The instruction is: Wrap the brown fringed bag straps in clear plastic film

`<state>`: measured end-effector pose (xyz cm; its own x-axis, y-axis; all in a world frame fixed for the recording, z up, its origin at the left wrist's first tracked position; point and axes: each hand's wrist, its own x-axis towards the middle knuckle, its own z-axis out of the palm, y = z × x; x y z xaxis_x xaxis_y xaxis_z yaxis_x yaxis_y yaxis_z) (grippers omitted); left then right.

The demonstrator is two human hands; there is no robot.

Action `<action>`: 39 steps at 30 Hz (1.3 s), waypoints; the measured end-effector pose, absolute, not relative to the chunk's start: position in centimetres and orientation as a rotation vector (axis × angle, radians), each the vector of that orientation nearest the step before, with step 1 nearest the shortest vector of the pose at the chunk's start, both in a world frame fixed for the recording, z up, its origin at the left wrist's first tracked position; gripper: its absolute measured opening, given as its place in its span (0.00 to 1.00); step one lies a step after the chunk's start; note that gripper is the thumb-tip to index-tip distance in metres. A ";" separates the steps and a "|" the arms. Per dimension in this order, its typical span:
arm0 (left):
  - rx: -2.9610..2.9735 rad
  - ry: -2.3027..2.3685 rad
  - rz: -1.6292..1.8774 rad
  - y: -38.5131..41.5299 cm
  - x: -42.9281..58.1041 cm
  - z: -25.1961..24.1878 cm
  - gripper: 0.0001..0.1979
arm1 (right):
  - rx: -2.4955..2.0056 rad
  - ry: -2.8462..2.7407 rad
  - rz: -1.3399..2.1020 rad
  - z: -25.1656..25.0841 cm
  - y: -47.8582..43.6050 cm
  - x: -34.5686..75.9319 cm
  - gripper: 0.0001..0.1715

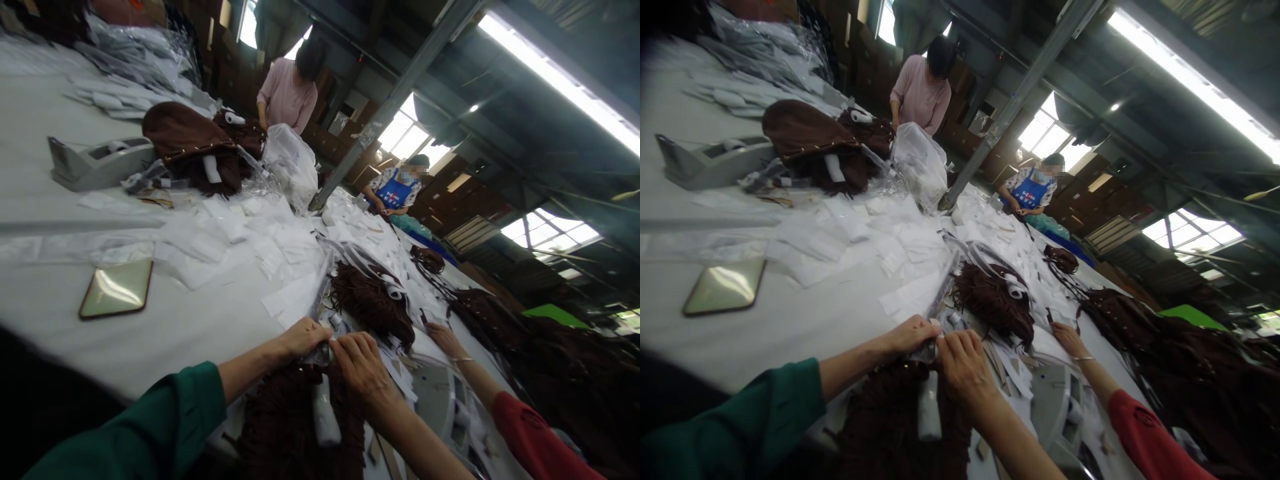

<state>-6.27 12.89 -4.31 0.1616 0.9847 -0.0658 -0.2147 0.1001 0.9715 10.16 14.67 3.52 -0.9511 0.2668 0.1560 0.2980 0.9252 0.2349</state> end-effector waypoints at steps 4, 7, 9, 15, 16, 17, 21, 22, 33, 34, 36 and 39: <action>1.134 1.021 1.195 12.8 -6.1 -4.3 0.18 | -0.540 -2.951 -0.232 3.5 15.0 10.3 0.14; 1.175 1.052 1.220 12.9 -6.2 -4.4 0.18 | -0.623 -2.927 -0.132 3.5 15.2 10.0 0.18; 1.213 1.065 1.237 12.9 -6.2 -4.4 0.18 | -0.642 -2.915 -0.094 3.4 15.4 9.7 0.20; 1.349 1.081 1.253 13.1 -6.0 -4.8 0.21 | -0.707 -2.954 0.010 3.3 15.5 9.3 0.16; 1.363 1.076 1.250 13.1 -5.9 -4.8 0.21 | -0.725 -2.953 0.024 3.3 15.4 9.4 0.15; 1.374 1.069 1.248 13.0 -5.8 -4.8 0.21 | -0.737 -2.951 0.038 3.4 15.3 9.4 0.13; 1.379 1.045 1.241 12.9 -5.6 -4.9 0.21 | -0.756 -2.909 0.050 3.2 14.6 9.7 0.13; 1.367 1.039 1.239 12.9 -5.6 -4.9 0.21 | -0.764 -2.895 0.035 3.1 14.4 9.7 0.14; 1.114 0.850 1.180 12.6 -6.9 -3.7 0.17 | -0.785 -2.822 -0.307 3.4 14.9 9.0 0.24; 1.127 0.812 1.169 12.5 -7.0 -3.4 0.14 | -0.776 -2.819 -0.313 3.5 15.0 9.1 0.21; 1.144 0.723 1.141 12.2 -6.9 -2.9 0.10 | -0.755 -2.805 -0.332 3.5 15.1 9.3 0.14; 1.105 0.596 1.157 12.2 -6.2 -3.0 0.12 | -0.742 -2.769 -0.342 3.3 15.1 9.5 0.08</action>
